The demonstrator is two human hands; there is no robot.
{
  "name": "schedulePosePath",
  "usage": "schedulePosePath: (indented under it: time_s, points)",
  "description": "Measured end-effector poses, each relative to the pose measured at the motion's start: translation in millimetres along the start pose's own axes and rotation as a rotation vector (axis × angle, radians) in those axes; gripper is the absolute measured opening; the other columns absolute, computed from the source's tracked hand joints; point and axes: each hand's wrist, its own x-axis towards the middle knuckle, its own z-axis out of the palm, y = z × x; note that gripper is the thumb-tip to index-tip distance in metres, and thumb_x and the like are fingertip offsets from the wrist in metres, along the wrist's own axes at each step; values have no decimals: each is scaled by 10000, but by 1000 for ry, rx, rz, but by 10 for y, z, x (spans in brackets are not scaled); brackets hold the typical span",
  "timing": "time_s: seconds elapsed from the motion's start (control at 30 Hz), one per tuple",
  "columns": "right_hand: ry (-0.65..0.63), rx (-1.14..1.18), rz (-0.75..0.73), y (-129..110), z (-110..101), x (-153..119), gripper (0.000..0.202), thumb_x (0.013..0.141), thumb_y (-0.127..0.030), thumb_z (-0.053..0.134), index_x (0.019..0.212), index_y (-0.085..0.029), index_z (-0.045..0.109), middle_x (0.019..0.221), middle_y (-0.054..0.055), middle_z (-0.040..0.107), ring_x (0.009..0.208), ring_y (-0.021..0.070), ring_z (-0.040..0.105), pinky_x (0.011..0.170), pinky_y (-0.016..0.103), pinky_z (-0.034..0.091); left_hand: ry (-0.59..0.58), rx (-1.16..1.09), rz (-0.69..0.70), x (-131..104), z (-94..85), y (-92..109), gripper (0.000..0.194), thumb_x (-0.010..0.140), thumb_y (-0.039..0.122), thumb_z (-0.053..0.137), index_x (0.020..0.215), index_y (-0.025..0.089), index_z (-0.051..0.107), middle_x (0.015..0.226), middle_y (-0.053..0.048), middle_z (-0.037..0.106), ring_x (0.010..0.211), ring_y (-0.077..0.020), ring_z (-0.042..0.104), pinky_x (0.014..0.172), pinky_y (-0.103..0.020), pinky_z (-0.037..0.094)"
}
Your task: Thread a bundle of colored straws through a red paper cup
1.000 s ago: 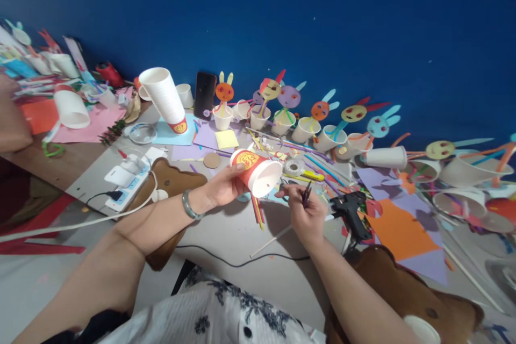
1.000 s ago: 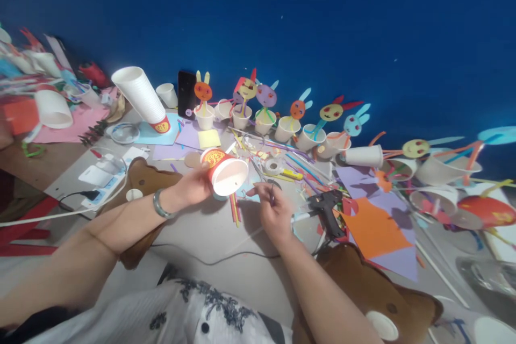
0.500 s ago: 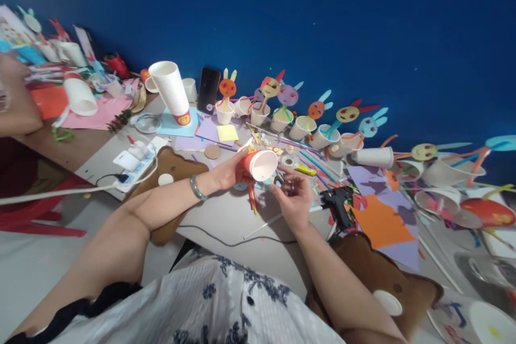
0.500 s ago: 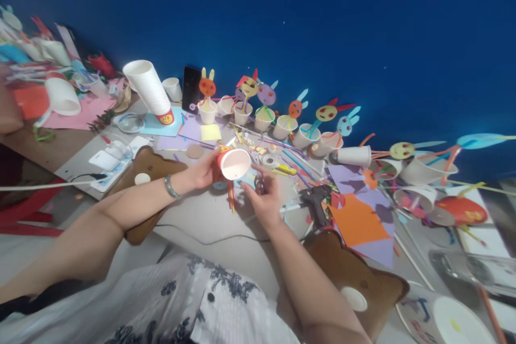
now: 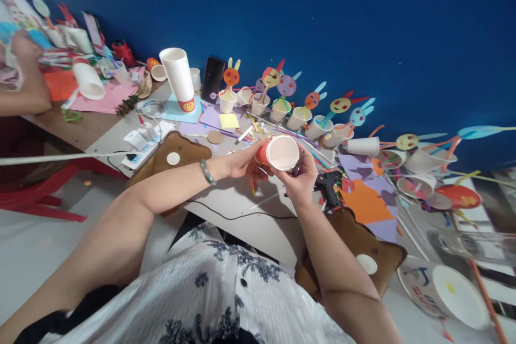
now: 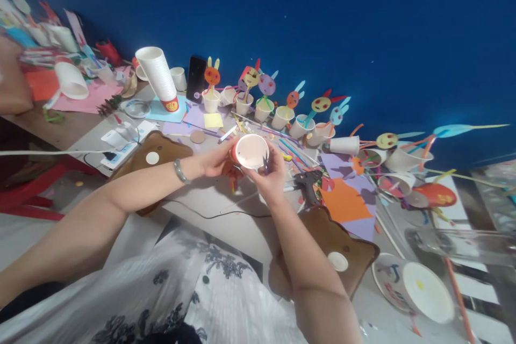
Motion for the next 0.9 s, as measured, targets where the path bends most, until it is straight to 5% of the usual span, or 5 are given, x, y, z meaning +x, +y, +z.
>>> schedulePosePath:
  time_s: [0.27,0.43,0.67,0.9]
  points:
    - [30,-46,150,32,36,-4,741,617,-524,920,1226,-197,653,1217,135,721,1135,298,690,1025,457,548,-87,49,11,264,-164,-71,780,825,878,529,1116,182,725,756,-90,697,657,-216,631,693,-409,543]
    - [110,-53,260,63,78,-12,570,644,-455,917,1097,-202,680,1050,75,722,925,214,691,829,344,587,82,144,318,256,-283,-119,634,865,713,666,1229,195,703,1106,-129,741,1045,-270,675,917,-408,548]
    - [21,-40,381,16,109,-21,523,692,-464,902,1109,-196,736,1051,91,770,960,231,711,846,357,605,9,369,516,35,-263,-117,669,821,560,811,1338,181,622,1338,-135,648,1279,-300,582,1128,-432,445]
    - [-29,33,474,61,109,-77,592,613,-403,964,1133,-214,754,951,49,783,692,165,668,632,295,595,79,229,457,62,-259,-111,594,892,649,692,1238,168,645,1303,-139,665,1232,-273,598,1078,-399,467]
